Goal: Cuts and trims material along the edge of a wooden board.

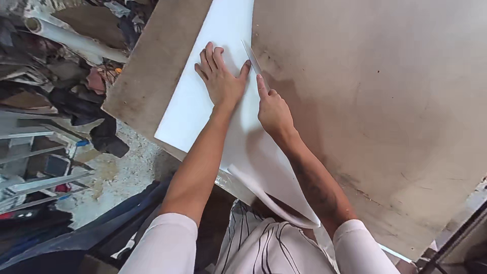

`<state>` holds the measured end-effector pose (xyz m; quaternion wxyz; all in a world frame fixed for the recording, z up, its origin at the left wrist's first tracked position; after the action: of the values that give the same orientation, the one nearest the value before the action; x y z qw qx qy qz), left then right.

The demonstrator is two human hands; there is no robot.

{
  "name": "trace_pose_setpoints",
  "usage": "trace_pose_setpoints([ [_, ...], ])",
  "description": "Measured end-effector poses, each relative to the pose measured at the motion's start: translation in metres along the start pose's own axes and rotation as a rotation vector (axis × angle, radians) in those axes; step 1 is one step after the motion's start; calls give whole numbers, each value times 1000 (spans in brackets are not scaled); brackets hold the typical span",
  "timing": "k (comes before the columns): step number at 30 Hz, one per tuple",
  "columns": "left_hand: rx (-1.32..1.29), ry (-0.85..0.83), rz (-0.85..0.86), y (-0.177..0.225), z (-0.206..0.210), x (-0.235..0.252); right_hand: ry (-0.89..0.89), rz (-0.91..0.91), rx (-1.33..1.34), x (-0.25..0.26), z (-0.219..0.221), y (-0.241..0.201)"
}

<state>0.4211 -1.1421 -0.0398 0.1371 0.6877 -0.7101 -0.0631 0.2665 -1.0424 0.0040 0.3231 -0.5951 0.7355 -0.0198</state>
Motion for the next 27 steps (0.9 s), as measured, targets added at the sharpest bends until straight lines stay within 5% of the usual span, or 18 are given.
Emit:
trace_pose_setpoints([
  [8, 14, 14, 1, -1, 3, 0, -15, 31, -50, 6, -6, -8],
  [27, 30, -36, -45, -3, 2, 1, -80, 83, -93, -68, -8, 34],
])
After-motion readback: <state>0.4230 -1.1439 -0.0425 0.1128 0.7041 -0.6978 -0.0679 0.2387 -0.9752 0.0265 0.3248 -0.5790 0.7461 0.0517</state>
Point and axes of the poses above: each hand's wrist, its own x-axis towards the middle knuckle, its own z-axis out of the palm, y = z × x, the point moved 4 cm from there along x, towards the middle knuckle, and after that the axes turned 10 degrees about z, right-handed, at the moved point
